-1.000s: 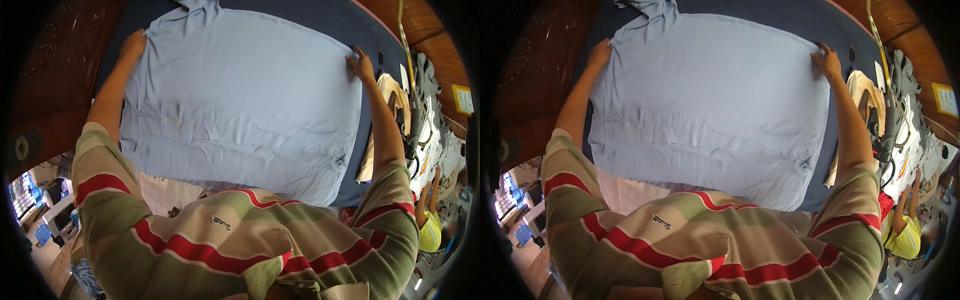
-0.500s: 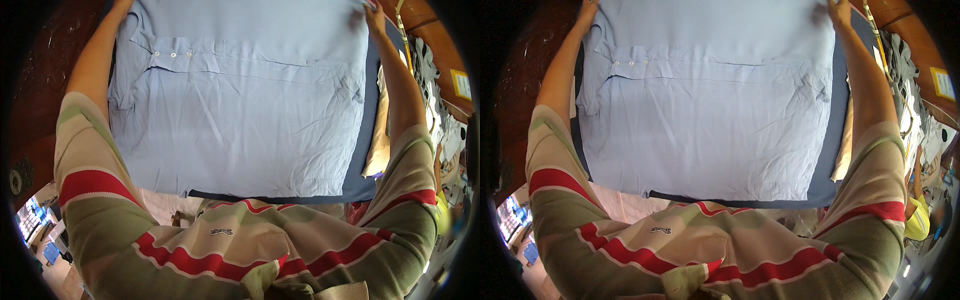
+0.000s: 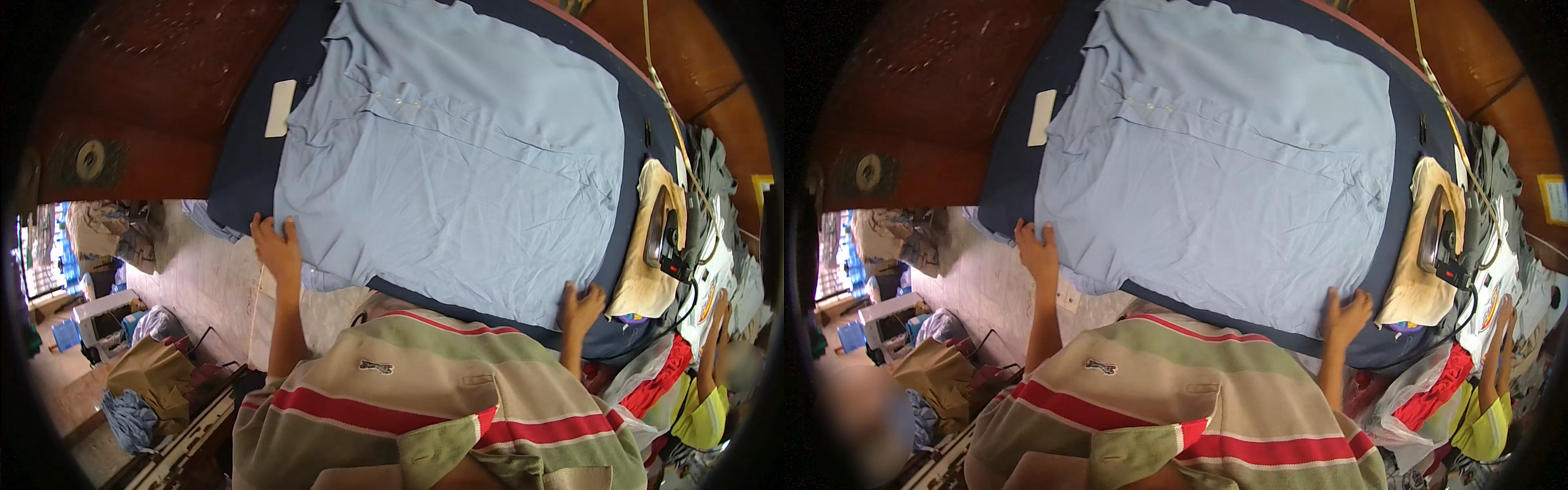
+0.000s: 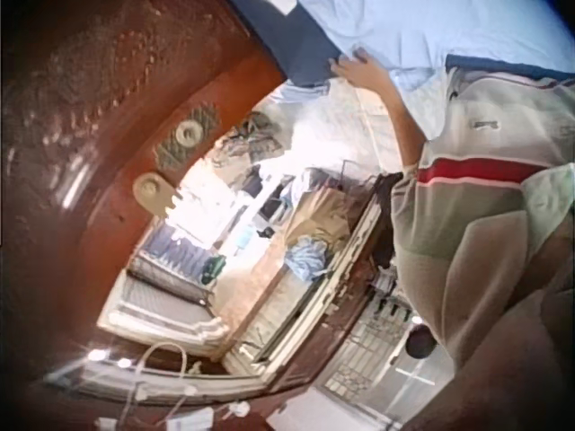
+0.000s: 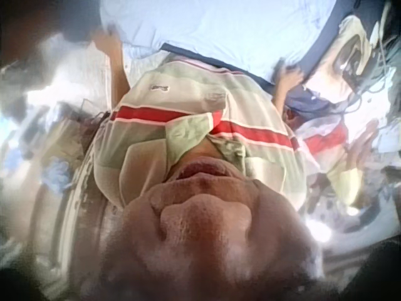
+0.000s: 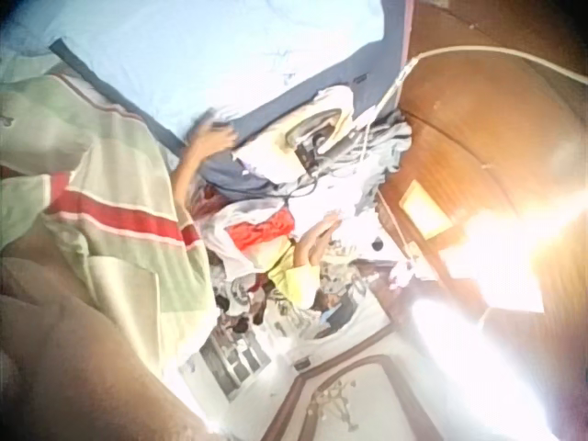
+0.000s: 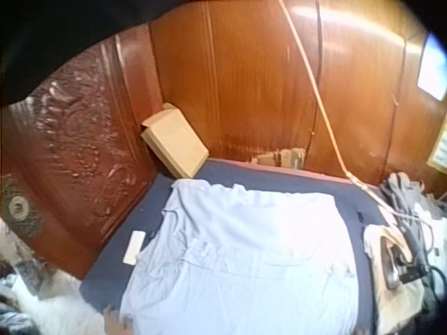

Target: The person irons a blue collared shirt on a flat surface using a handheld iron, smoothing the fabric and pressing different sections of the shirt one after another.

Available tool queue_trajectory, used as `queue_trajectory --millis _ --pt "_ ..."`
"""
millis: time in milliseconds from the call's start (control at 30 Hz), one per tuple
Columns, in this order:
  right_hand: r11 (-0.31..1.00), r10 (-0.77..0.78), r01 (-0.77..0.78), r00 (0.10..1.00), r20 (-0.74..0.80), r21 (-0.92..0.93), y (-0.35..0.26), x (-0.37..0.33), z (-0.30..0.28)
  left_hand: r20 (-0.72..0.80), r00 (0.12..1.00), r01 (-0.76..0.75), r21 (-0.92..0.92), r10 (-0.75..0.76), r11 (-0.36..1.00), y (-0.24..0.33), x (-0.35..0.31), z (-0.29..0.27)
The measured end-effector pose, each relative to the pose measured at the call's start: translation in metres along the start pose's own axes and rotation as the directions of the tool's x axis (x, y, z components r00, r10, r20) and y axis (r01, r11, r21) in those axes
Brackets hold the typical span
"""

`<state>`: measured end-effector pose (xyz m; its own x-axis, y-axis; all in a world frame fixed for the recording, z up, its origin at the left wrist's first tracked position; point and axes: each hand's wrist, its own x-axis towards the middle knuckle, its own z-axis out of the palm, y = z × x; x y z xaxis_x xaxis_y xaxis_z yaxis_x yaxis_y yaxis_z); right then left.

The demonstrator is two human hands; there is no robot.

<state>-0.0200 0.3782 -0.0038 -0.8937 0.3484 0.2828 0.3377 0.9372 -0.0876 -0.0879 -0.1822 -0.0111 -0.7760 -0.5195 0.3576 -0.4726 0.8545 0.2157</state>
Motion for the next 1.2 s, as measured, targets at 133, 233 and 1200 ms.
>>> queue_trajectory --millis 133,233,1200 --pt "0.961 0.151 -0.186 0.973 0.175 0.204 -0.009 -0.008 -0.009 0.105 0.954 0.293 -0.141 -0.280 0.946 0.015 0.006 -0.014" --pt "0.924 0.295 -0.345 0.919 0.262 0.168 0.011 -0.002 -0.023 0.123 0.961 0.268 -0.186 -0.248 0.945 0.012 0.003 -0.014" --pt "0.988 -0.137 0.150 0.964 0.229 -0.041 -0.044 0.169 0.055 0.241 0.941 -0.220 -0.096 0.237 0.971 0.185 0.188 0.071"
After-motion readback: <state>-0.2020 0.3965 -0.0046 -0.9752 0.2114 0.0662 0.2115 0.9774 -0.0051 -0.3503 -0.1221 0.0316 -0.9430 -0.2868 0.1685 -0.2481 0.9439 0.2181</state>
